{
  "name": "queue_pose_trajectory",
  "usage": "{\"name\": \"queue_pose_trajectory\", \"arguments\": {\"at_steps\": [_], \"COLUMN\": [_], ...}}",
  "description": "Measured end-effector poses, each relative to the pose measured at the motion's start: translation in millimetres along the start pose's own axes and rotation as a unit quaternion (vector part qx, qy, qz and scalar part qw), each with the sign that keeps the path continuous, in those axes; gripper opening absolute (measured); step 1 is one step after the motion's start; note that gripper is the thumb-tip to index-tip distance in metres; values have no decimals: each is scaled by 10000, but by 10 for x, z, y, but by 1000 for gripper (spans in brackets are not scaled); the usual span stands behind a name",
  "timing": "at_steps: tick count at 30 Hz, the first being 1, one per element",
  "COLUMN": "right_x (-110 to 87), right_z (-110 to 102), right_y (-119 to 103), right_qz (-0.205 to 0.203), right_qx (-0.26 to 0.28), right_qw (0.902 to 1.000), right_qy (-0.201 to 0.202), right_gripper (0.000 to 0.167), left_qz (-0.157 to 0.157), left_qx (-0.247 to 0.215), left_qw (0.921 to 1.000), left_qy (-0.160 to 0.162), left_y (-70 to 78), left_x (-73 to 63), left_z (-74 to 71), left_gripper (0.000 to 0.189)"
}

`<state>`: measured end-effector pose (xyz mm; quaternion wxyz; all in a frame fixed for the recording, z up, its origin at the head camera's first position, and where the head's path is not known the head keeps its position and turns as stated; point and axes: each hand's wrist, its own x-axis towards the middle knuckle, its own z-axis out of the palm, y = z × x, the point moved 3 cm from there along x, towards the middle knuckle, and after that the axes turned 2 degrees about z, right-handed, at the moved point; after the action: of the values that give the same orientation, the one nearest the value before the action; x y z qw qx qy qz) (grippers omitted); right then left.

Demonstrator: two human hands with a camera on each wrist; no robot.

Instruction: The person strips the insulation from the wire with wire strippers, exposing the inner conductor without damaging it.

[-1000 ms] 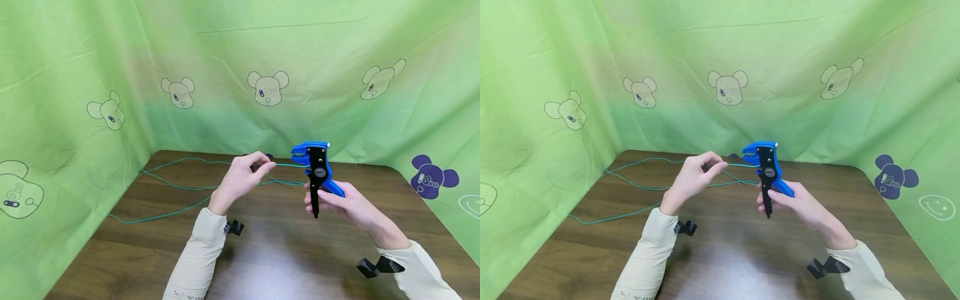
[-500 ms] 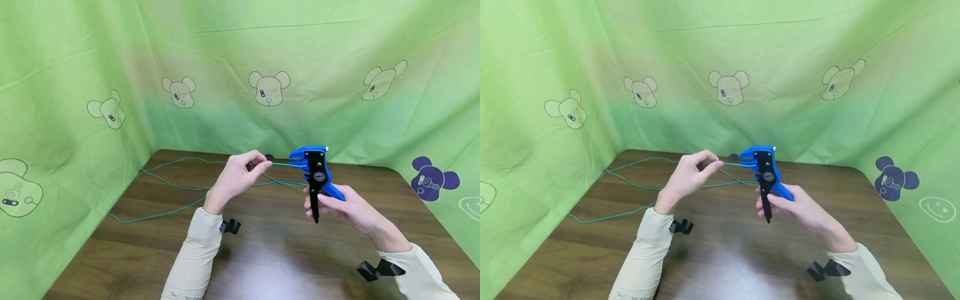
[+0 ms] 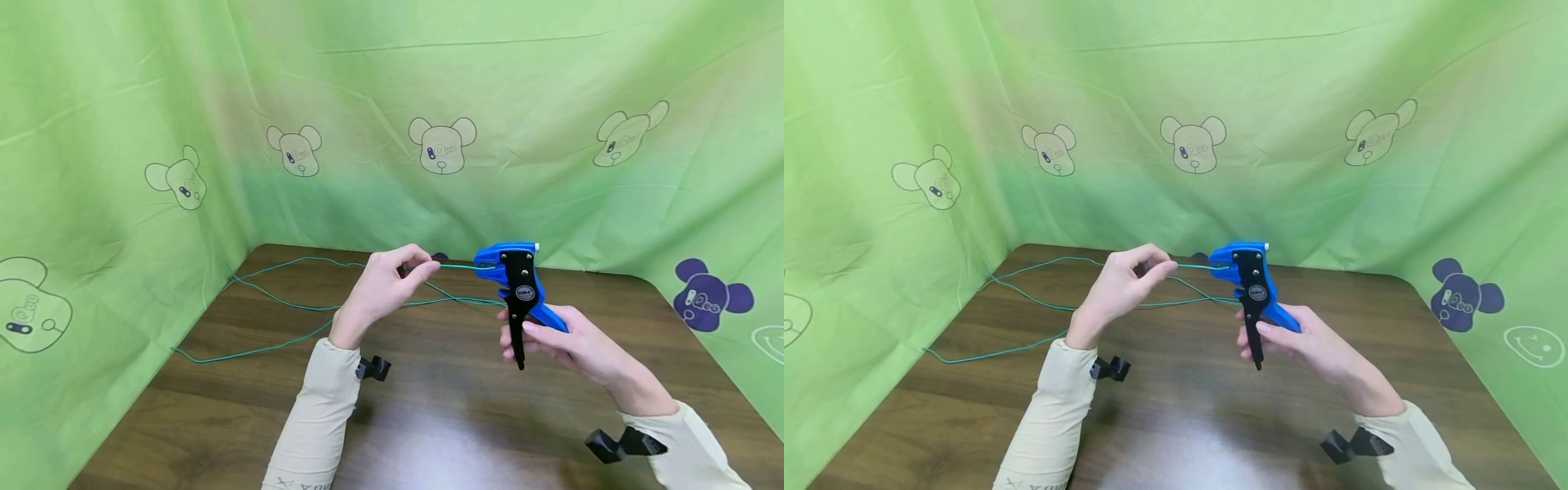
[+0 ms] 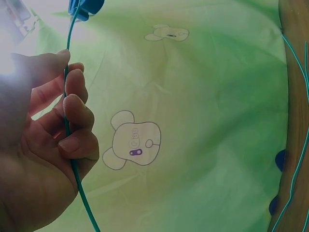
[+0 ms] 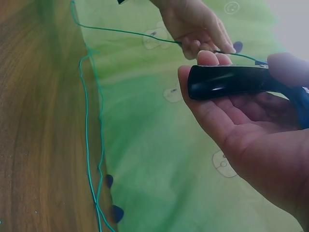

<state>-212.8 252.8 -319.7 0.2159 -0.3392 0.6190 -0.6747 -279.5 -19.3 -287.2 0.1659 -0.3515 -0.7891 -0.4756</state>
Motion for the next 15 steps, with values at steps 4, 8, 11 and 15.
{"name": "queue_pose_trajectory", "arguments": {"at_steps": [4,8,11,15], "right_x": [9,7,4,6], "right_z": [7,12,12,7], "right_y": [5,-6,-12,-4], "right_qz": [-56,-5,77,175], "right_qx": [77,38,-31,-56], "right_qw": [9999,10000,10000,9998], "right_qy": [-103,-71,-18,32], "right_gripper": [32,32,33,32], "left_qz": [5,-18,-33,6], "left_qx": [22,24,54,112], "left_qw": [10000,10000,10000,9999], "left_qy": [30,15,-8,-27], "left_y": [0,7,9,-1], "left_x": [-1,-2,1,4], "left_z": [-15,-15,-2,4], "left_gripper": [13,12,13,16]}}
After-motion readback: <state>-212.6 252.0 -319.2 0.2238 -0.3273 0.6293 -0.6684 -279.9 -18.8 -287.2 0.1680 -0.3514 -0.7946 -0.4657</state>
